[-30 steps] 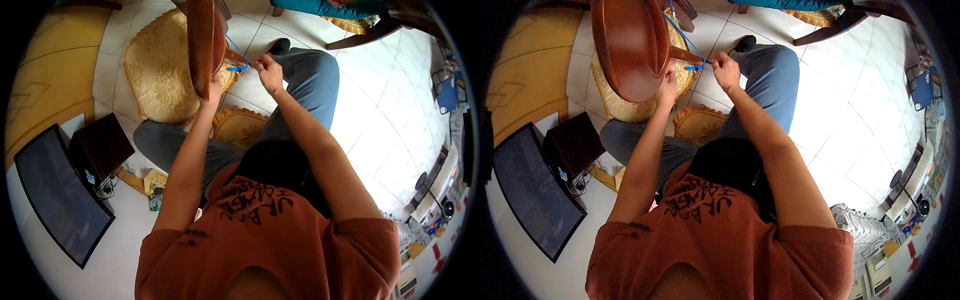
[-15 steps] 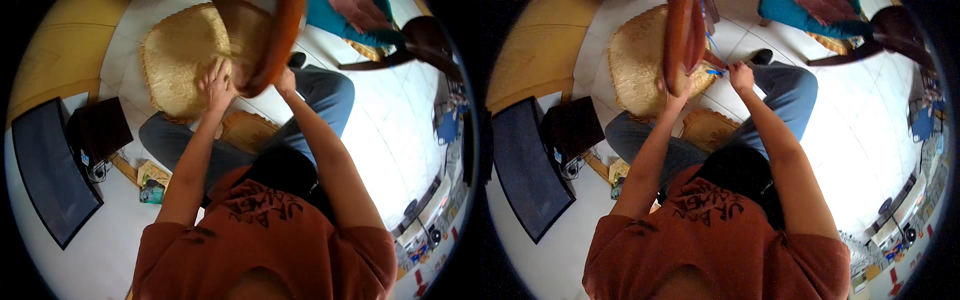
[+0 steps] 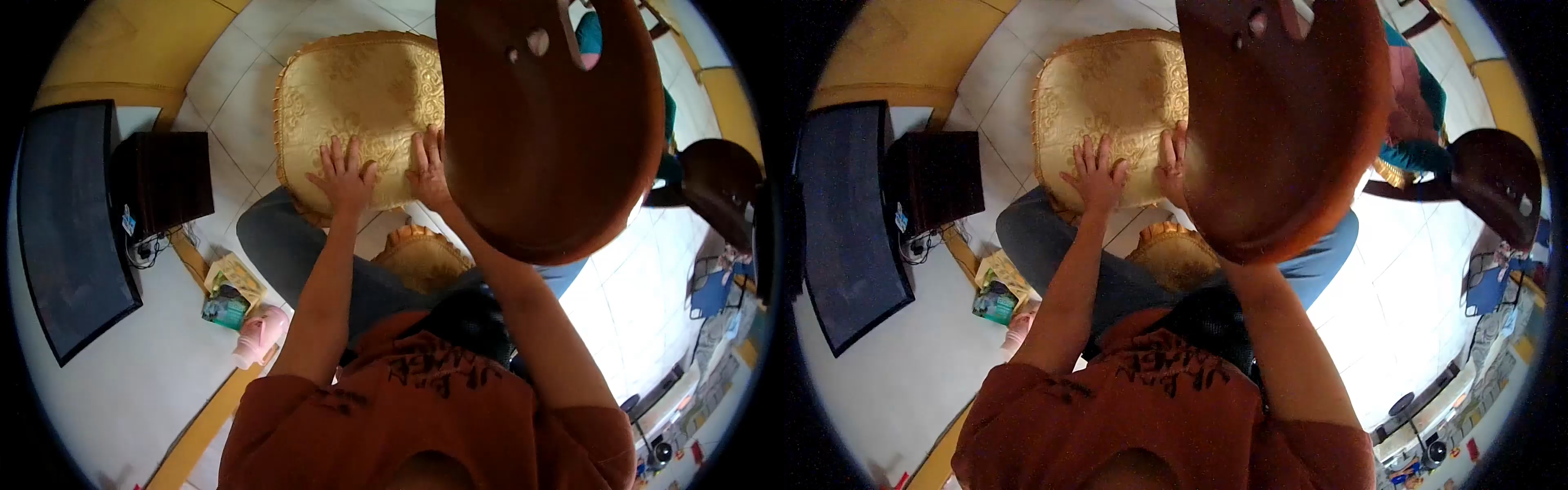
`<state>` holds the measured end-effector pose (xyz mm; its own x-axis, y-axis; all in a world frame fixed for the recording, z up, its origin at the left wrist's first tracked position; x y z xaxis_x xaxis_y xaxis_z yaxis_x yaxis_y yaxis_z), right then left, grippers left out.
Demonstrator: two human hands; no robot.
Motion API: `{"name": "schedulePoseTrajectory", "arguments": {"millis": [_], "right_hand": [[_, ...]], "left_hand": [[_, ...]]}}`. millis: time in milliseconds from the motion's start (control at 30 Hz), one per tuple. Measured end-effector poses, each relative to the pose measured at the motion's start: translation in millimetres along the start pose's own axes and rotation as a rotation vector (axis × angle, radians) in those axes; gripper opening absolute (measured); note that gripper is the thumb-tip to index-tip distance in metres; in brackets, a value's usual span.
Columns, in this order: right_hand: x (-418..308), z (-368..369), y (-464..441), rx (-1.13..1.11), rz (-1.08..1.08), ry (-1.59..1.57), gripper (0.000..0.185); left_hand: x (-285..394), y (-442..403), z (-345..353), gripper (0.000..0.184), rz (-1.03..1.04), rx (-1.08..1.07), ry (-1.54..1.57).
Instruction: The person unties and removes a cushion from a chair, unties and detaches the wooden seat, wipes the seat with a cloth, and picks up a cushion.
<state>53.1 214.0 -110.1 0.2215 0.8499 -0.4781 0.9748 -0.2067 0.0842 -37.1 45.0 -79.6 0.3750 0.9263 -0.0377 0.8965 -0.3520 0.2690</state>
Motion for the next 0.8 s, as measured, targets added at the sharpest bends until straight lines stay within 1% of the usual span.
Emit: {"name": "schedulePoseTrajectory", "arguments": {"millis": [33, 100, 133, 167, 267, 333, 367, 433, 467, 500, 533, 567, 600, 633, 667, 700, 733, 767, 800], "right_hand": [[-1, -4, 3, -0.001, -0.014, 0.009, 0.079], [-1, -12, 6, -0.076, -0.03, 0.029, 0.078], [-3, -19, 8, -0.017, -0.095, 0.043, 0.078], [-7, -23, 7, -0.025, -0.098, 0.044, 0.078], [-16, -27, 4, 0.006, -0.07, 0.001, 0.077], [-16, -20, 5, -0.075, -0.027, -0.016, 0.075], [-14, -18, 3, -0.073, -0.03, -0.009, 0.075], [-13, -19, 4, -0.046, -0.184, -0.162, 0.072], [-14, -17, 1, -0.052, -0.158, -0.145, 0.067], [-11, -4, 2, -0.046, -0.159, -0.14, 0.067], [-1, 19, -1, -0.048, -0.175, 0.021, 0.065], [4, 28, -7, -0.047, -0.187, 0.182, 0.063], [-3, 23, 0, -0.11, -0.209, 0.176, 0.058], [-18, -10, 15, -0.112, -0.316, 0.153, 0.056], [-38, -44, 25, -0.401, -0.239, 0.185, 0.053], [-33, -49, 34, -0.532, -0.177, 0.202, 0.052], [-29, -54, 44, -0.662, -0.114, 0.225, 0.051], [-6, -25, 55, -0.633, -0.27, 0.275, 0.046], [3, -30, 61, -0.616, -0.339, 0.305, 0.044]], "left_hand": [[-1, 0, -2, 0.062, -0.011, 0.006, 0.01], [-1, -2, -5, 0.062, 0.021, 0.012, 0.023], [-3, -3, -8, 0.062, 0.013, 0.013, 0.028], [-4, -6, -9, 0.063, 0.034, 0.032, 0.002], [-4, -4, -8, 0.063, 0.058, 0.056, -0.004], [-5, -6, -3, 0.063, 0.064, 0.07, 0.021], [-5, -2, 1, 0.061, 0.089, 0.092, -0.013], [-5, 4, 0, 0.06, 0.111, 0.109, -0.044], [-4, 2, -1, 0.06, 0.113, 0.109, -0.006], [-3, 3, -5, 0.059, 0.117, 0.112, 0.032], [-1, 1, -14, 0.059, 0.121, 0.13, 0.037], [1, 0, -24, 0.061, 0.103, 0.055, 0.059], [5, 1, -33, 0.063, 0.091, -0.025, 0.08], [10, 1, -41, 0.063, 0.11, -0.014, 0.088], [15, 1, -50, 0.061, 0.205, 0.002, 0.27], [27, 1, -63, 0.059, 0.309, 0.016, 0.454], [45, 9, -91, 0.058, 0.392, 0.016, 0.684], [62, 24, -125, 0.058, 0.427, 0.021, 0.696], [78, 46, -163, 0.062, 0.562, -0.007, 1.014]]}}
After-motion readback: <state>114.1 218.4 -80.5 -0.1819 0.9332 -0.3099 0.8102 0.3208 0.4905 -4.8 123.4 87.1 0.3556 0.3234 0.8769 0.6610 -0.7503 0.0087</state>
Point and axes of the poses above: each hand's wrist, its own y-axis away from the middle knuckle, its own z-axis out of the palm, x = y × z, the point moved 2 cm from there along -y, towards the middle knuckle, and after that the axes turned 10 degrees about -x, right-handed, at the moved point
